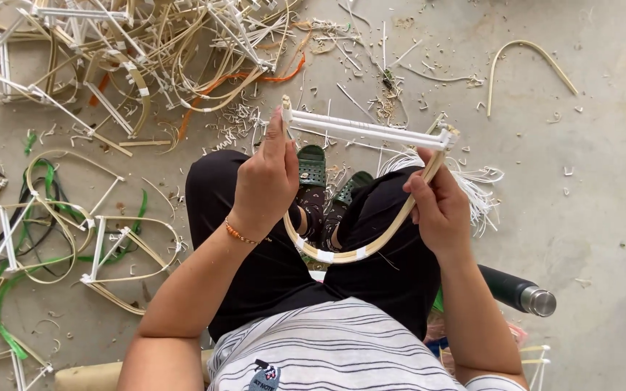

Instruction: Assembling and securing a circular bamboo frame using white plastic strips and shears.

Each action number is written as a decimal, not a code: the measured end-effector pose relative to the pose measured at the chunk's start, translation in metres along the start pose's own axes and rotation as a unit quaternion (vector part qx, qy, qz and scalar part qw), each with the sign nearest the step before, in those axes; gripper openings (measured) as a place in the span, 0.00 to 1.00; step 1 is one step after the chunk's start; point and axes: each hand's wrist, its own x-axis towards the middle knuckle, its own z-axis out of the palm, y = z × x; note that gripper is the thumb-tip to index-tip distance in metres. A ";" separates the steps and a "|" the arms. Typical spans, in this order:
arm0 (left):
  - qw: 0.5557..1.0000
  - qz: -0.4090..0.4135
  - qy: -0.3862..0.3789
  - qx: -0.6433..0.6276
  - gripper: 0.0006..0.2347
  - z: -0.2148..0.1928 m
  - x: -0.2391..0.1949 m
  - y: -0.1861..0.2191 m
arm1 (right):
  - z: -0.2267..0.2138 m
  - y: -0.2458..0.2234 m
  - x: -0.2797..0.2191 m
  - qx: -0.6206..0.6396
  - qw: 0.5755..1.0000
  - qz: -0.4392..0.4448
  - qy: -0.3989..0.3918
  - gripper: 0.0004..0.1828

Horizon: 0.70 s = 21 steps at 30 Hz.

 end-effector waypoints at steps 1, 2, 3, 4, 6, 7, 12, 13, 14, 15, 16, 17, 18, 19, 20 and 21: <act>1.000 -0.004 0.002 0.001 0.22 0.000 0.001 0.000 | -0.002 -0.002 -0.004 -0.001 1.000 0.000 -0.005 0.24; 1.000 -0.010 0.001 -0.026 0.22 -0.003 0.001 -0.002 | -0.002 -0.004 -0.006 0.018 1.000 0.000 0.000 0.25; 0.998 -0.015 0.001 -0.054 0.22 -0.006 0.002 -0.004 | -0.002 -0.006 -0.009 0.038 0.999 0.000 0.005 0.25; 0.999 -0.023 0.004 -0.043 0.22 -0.004 -0.001 -0.013 | -0.002 -0.010 -0.013 0.042 0.999 0.000 -0.009 0.25; 0.914 -0.197 -0.134 -0.328 0.13 -0.001 -0.009 -0.033 | -0.002 -0.017 -0.023 0.057 0.998 -0.036 0.001 0.25; 0.916 -0.205 -0.128 -0.321 0.13 -0.001 -0.009 -0.039 | 0.000 -0.022 -0.028 0.061 0.997 -0.034 -0.010 0.25; 0.710 -0.216 -0.182 -0.645 0.14 -0.002 -0.010 -0.055 | 0.003 -0.041 -0.050 -0.017 0.990 -0.136 -0.011 0.25; 0.709 -0.224 -0.183 -0.643 0.14 -0.004 -0.009 -0.055 | 0.005 -0.047 -0.051 -0.014 0.991 -0.129 -0.013 0.25; 0.704 -0.217 -0.186 -0.650 0.14 -0.006 -0.010 -0.055 | 0.006 -0.053 -0.054 -0.044 0.988 -0.150 -0.016 0.25; 0.699 -0.210 -0.188 -0.658 0.15 -0.007 -0.009 -0.054 | 0.007 -0.058 -0.057 -0.074 0.982 -0.171 -0.019 0.26; 0.696 -0.214 -0.192 -0.658 0.15 -0.007 -0.009 -0.054 | 0.010 -0.066 -0.057 -0.074 0.983 -0.164 -0.017 0.26; 0.674 -0.210 -0.186 -0.683 0.15 -0.006 -0.008 -0.054 | 0.012 -0.075 -0.057 -0.095 0.983 -0.157 -0.012 0.26; 0.653 -0.204 -0.179 -0.707 0.15 -0.006 -0.006 -0.054 | 0.015 -0.083 -0.055 -0.116 0.981 -0.154 -0.007 0.26; 0.652 -0.206 -0.182 -0.707 0.15 -0.005 -0.007 -0.056 | 0.013 -0.080 -0.056 -0.115 0.982 -0.150 -0.005 0.26; 0.648 -0.200 -0.181 -0.713 0.15 -0.003 -0.007 -0.057 | 0.012 -0.077 -0.057 -0.117 0.981 -0.156 -0.008 0.24; 0.644 -0.194 -0.179 -0.718 0.16 -0.002 -0.007 -0.059 | 0.009 -0.074 -0.058 -0.119 0.980 -0.161 -0.010 0.22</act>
